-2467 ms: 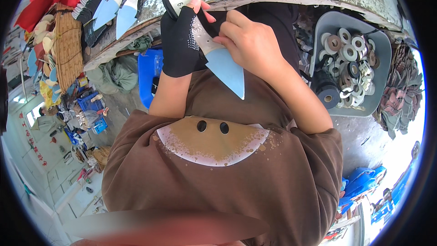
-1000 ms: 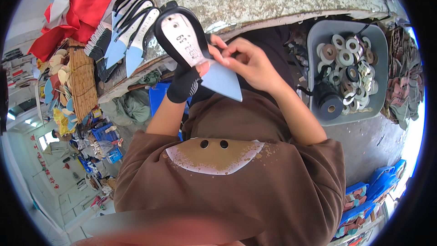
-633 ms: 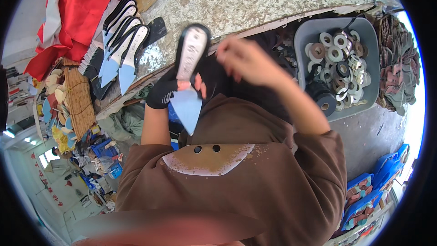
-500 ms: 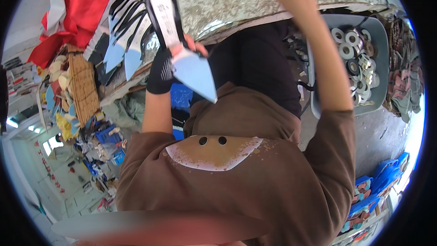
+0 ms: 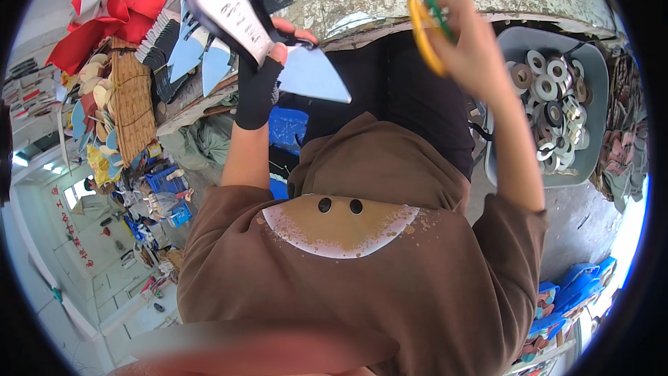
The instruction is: The recorder is applying a narrow adhesive tape along the edges of shoe insole components and trimming the tape with scissors.
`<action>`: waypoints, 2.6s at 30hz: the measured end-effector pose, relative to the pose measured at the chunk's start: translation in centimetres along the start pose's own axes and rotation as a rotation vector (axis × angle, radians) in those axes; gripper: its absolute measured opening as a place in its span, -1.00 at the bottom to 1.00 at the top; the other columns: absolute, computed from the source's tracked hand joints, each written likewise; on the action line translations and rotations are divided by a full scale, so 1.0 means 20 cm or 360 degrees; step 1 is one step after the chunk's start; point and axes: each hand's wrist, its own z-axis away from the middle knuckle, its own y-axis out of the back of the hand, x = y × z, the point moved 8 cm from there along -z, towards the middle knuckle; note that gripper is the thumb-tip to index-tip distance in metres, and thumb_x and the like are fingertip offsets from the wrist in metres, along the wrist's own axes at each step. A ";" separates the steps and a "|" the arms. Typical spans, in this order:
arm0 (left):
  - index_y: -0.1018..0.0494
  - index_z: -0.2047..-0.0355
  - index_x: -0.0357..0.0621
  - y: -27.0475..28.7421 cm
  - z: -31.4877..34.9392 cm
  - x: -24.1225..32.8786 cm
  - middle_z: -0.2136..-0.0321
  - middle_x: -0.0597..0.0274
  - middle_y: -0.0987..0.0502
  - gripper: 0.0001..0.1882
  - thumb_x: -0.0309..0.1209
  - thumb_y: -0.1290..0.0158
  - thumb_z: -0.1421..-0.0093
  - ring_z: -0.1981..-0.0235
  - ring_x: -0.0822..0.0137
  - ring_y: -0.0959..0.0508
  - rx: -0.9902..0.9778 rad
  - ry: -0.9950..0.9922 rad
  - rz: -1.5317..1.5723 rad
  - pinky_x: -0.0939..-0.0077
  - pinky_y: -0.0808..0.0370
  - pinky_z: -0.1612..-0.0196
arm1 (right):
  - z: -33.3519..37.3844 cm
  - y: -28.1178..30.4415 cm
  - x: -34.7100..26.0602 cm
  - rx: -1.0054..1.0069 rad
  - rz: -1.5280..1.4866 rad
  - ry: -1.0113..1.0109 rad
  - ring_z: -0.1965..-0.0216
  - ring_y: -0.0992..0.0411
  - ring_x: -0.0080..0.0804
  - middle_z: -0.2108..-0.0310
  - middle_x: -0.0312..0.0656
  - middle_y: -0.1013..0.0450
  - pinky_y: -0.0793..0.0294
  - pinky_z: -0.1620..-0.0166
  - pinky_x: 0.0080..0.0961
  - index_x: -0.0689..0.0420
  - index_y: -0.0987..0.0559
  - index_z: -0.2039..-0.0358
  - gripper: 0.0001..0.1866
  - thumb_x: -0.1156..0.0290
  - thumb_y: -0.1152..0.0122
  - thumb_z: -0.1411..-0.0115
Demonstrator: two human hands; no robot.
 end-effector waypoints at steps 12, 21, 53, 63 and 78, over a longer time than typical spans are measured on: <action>-0.50 0.20 -0.13 -0.37 0.15 0.13 0.35 0.10 -0.48 -0.58 -0.47 -0.39 0.10 0.46 0.19 -0.54 -0.0137 -0.1369 -0.1213 0.42 -0.47 0.51 | 0.45 -0.46 0.01 -0.0473 -0.0368 -0.0100 0.06 -0.43 0.15 0.05 0.13 -0.40 -0.41 0.01 -0.18 0.12 -0.15 -0.21 -0.14 0.13 -0.37 0.02; -0.55 0.18 -0.17 -0.40 0.17 0.17 0.37 0.12 -0.51 -0.59 -0.39 -0.38 0.06 0.46 0.22 -0.58 -0.0020 -0.1501 -0.1204 0.49 -0.50 0.50 | 0.44 -0.42 0.10 -0.0495 -0.0563 -0.0182 0.53 -0.26 -0.40 0.56 -0.21 -0.27 -0.29 0.41 -0.46 0.19 -0.30 -0.06 -0.19 0.11 -0.55 0.09; -0.44 0.58 -0.20 0.12 0.15 -0.07 0.67 0.09 -0.46 -0.43 0.12 -0.07 -0.17 0.64 0.13 -0.48 0.0555 -0.0202 -0.0384 0.27 -0.40 0.50 | 0.17 -0.90 -0.16 -0.0615 -0.0395 0.0491 0.52 -0.33 0.00 0.58 0.00 -0.33 -0.31 0.44 -0.27 0.24 -0.40 0.57 -0.63 0.24 -0.20 -0.24; -0.19 -0.30 -0.04 0.43 -0.37 -0.03 -0.26 -0.18 -0.19 0.00 0.31 -0.14 0.01 -0.31 -0.23 -0.10 0.0665 -0.0602 -0.2633 -0.20 0.04 -0.32 | 0.15 -0.22 0.27 -0.0035 -0.0402 -0.0102 0.58 -0.24 -0.47 0.63 -0.19 -0.30 -0.28 0.46 -0.47 0.25 -0.47 0.47 -0.73 0.33 -0.22 -0.25; -0.24 -0.26 -0.02 0.68 -0.24 -0.07 -0.27 -0.12 -0.21 -0.18 0.12 -0.17 -0.10 -0.26 -0.16 -0.23 0.0706 -0.0365 -0.2985 -0.08 -0.26 -0.16 | 0.15 1.59 1.33 0.2005 0.0151 -0.0117 0.48 -0.39 -0.49 0.54 -0.25 -0.46 -0.41 0.33 -0.52 0.22 -0.56 0.35 -0.72 0.22 -0.25 -0.23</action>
